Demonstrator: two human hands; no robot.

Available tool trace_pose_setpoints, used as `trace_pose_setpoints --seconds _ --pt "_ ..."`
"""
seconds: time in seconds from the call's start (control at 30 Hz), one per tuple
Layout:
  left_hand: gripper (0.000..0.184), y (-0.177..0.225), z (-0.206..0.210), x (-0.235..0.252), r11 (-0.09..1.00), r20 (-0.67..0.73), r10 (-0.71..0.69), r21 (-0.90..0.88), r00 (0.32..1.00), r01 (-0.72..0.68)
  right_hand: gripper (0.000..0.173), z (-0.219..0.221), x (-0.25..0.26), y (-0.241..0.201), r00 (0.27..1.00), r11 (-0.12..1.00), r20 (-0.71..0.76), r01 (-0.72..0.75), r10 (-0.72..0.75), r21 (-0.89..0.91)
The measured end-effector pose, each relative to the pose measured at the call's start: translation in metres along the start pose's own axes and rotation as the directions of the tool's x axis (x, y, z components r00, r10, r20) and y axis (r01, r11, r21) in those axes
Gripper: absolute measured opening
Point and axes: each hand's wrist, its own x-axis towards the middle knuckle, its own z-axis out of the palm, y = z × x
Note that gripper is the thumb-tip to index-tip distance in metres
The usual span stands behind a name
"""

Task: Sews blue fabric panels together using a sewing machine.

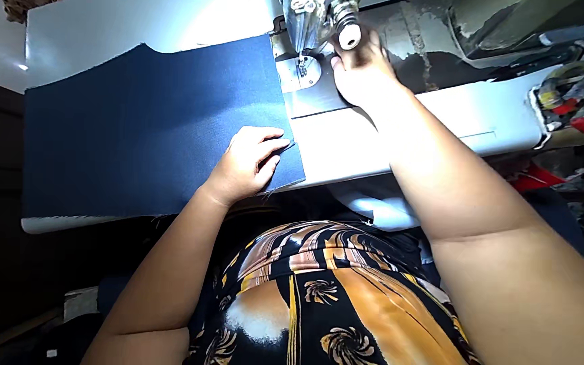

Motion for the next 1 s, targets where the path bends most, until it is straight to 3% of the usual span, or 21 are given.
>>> trace_pose_setpoints --seconds 0.1,0.17,0.23,0.3,0.37,0.43,0.57,0.67,0.87,1.0 --pt "0.036 0.002 -0.002 0.002 1.0 0.04 -0.022 -0.005 0.999 0.023 0.03 -0.008 -0.04 -0.021 0.976 0.972 0.054 0.205 -0.212 0.116" --pt "0.036 0.004 -0.003 0.003 0.999 0.045 -0.036 -0.012 0.998 0.037 0.031 0.004 -0.07 -0.023 0.922 0.904 0.054 0.363 -0.384 0.225" --pt "0.036 0.005 -0.004 0.002 0.999 0.049 -0.042 -0.008 0.998 0.042 0.028 0.018 -0.092 -0.02 0.903 0.891 0.022 0.419 -0.429 0.174" --pt "0.036 0.006 -0.006 0.0 0.999 0.052 -0.035 0.01 0.998 0.035 0.023 0.012 -0.095 -0.008 0.945 0.945 -0.016 0.326 -0.326 0.035" --pt "0.037 0.011 -0.004 -0.005 0.999 0.062 -0.036 0.015 0.997 0.035 0.02 -0.013 -0.096 0.017 0.989 0.99 -0.063 0.133 -0.135 -0.038" --pt "0.039 0.012 -0.001 -0.01 0.999 0.06 -0.041 0.014 0.997 0.04 0.021 -0.044 -0.102 0.051 0.987 0.995 -0.156 -0.045 0.032 -0.084" --pt "0.038 0.02 0.006 -0.014 0.998 0.054 -0.053 -0.021 0.997 0.054 0.041 -0.117 -0.132 0.125 0.868 0.874 -0.255 -0.468 0.426 -0.133" --pt "0.038 0.03 0.01 -0.005 1.0 0.091 -0.02 0.01 0.996 0.019 0.053 -0.138 -0.132 0.164 0.75 0.741 -0.257 -0.654 0.609 -0.151" --pt "0.04 0.035 0.018 0.006 0.996 0.109 -0.019 0.088 0.994 0.009 0.071 -0.15 -0.117 0.187 0.644 0.604 -0.164 -0.761 0.747 -0.237" --pt "0.04 0.033 0.022 0.005 0.997 0.076 -0.037 0.076 0.996 0.031 0.059 -0.154 -0.131 0.196 0.634 0.582 -0.145 -0.763 0.76 -0.281"
